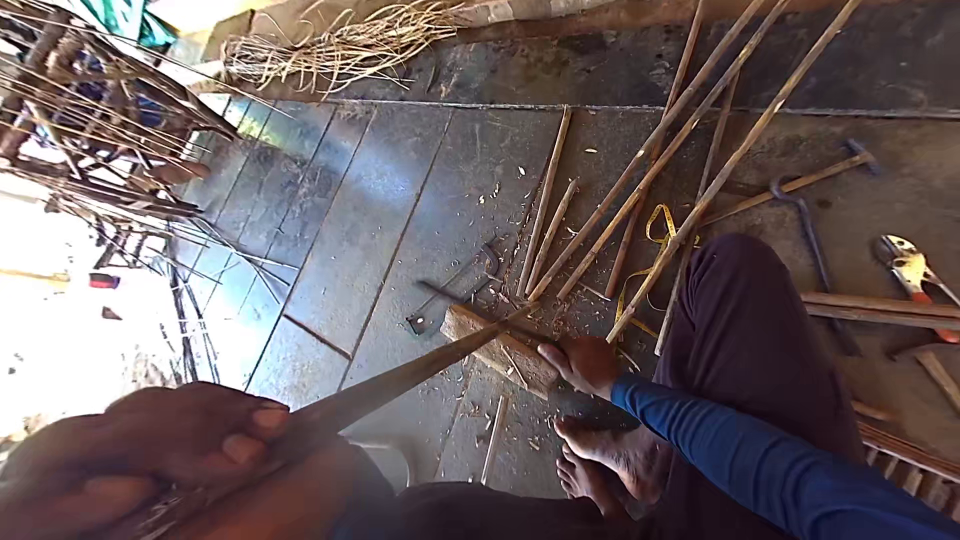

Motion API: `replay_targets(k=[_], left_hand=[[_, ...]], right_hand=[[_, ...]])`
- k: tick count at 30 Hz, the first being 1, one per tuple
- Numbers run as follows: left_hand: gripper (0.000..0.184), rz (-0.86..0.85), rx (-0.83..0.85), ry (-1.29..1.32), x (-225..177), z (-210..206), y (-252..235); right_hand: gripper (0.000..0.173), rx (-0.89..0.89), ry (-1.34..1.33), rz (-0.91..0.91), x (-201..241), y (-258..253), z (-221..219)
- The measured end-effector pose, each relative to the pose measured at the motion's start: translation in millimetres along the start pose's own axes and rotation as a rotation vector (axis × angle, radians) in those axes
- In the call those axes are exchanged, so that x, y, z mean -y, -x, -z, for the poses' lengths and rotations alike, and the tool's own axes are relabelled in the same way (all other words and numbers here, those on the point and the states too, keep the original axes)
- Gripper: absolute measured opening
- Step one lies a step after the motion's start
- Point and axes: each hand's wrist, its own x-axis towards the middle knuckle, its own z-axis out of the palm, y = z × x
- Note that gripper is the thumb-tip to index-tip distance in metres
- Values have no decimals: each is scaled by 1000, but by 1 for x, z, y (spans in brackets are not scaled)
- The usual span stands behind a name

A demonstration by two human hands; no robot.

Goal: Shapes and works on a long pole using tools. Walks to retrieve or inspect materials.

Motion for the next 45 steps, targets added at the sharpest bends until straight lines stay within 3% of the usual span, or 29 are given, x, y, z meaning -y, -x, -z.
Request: replay_targets(k=[2, 5, 8, 12, 15, 19, 22, 24, 26, 29, 31, 34, 40, 45], left_hand=[[28, -11, 1, 19, 3, -4, -4], [24, -38, 112, 34, 12, 15, -4], [28, -11, 53, 38, 5, 3, -5], [33, 50, -50, -8, -3, -10, 0], [30, -2, -50, 24, 3, -3, -3], [31, -41, -100, 11, 8, 5, 4], [32, -114, -140, 40, 14, 15, 6], [31, -110, -134, 54, 24, 31, 11], [32, -75, -243, -63, 39, 38, 32], [46, -23, -395, -193, 60, 9, 53], [45, 58, -480, -196, 70, -15, 68], [41, 169, -429, -156, 85, -24, 101], [47, 111, -419, -202, 67, -21, 99], [42, 97, -411, -266, 56, -24, 101]], right_hand=[[76, 35, -21, -80, 1, -8, 7], [69, 10, -79, 194, 8, -1, 11], [78, 140, -66, -78, 2, -5, 8], [67, 68, -90, 111, 6, 2, 8], [81, 159, -93, -146, -6, -10, -1], [74, 137, -63, 17, 1, -7, 6], [85, 217, -76, -208, -8, -11, -1], [80, 198, -88, -84, 2, -10, 8], [74, 162, -66, 35, 4, -4, 6], [80, 195, -51, -93, -1, -7, 1], [82, 211, -93, -142, 2, -10, 9], [81, 217, -130, -150, 2, -4, 16], [75, 142, -191, 120, 24, 21, 37], [75, 189, -182, 126, 47, 49, 53]])
